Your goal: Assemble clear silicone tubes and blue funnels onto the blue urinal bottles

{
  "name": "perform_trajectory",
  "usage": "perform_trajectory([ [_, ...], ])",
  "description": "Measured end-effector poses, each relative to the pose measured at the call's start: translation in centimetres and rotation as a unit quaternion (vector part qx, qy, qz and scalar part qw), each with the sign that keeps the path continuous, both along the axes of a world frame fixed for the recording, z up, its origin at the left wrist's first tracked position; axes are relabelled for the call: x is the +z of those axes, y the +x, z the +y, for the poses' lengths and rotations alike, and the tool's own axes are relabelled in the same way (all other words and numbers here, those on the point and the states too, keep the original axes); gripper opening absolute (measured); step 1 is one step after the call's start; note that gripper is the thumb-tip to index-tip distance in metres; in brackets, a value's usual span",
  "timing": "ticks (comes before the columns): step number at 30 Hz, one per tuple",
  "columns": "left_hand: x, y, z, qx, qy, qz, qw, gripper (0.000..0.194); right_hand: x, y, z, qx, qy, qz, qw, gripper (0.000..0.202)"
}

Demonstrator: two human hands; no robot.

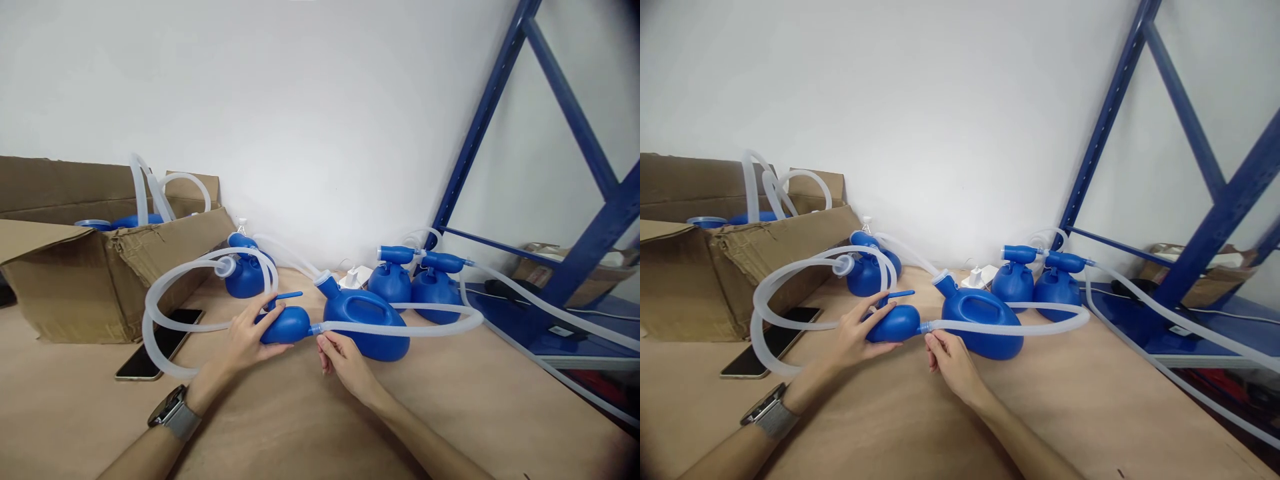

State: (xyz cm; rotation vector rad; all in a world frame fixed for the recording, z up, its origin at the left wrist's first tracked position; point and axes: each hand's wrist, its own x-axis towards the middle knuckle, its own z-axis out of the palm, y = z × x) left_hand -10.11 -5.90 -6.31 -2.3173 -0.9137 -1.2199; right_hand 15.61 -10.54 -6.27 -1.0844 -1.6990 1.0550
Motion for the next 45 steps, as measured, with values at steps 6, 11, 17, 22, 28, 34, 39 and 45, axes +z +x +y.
perform_trajectory([
  [6,0.4,-0.4,0.0,-0.014,0.052,0.038,0.998,0.060,0.1,-0.4,-0.1,0.022,-0.035,0.018,0.999,0.058],
  [11,0.2,-0.2,0.1,-0.010,0.064,0.049,0.997,0.064,-0.2,-0.9,0.0,0.047,-0.087,0.078,0.992,0.058],
  [17,0.2,-0.1,0.1,0.001,0.058,0.045,0.997,0.059,-0.4,-0.9,0.3,0.028,-0.085,0.098,0.991,0.056],
  [22,0.1,-0.2,0.2,0.005,0.063,0.042,0.997,0.058,-0.3,-0.6,0.3,0.027,-0.057,0.075,0.995,0.058],
  [28,0.1,-0.2,0.2,-0.006,0.048,0.030,0.998,0.059,-0.8,-1.0,0.1,0.013,-0.059,0.075,0.995,0.057],
  [34,0.2,0.0,0.1,0.002,0.038,0.031,0.999,0.057,-1.4,-1.2,0.3,0.005,-0.079,0.092,0.993,0.059],
  [39,0.2,0.1,0.2,0.005,0.035,0.025,0.999,0.060,-1.3,-1.3,0.4,0.008,-0.071,0.106,0.992,0.059],
  [45,0.1,0.1,0.2,0.011,0.023,0.017,1.000,0.061,-1.1,-1.2,0.3,-0.001,-0.069,0.095,0.993,0.058],
])
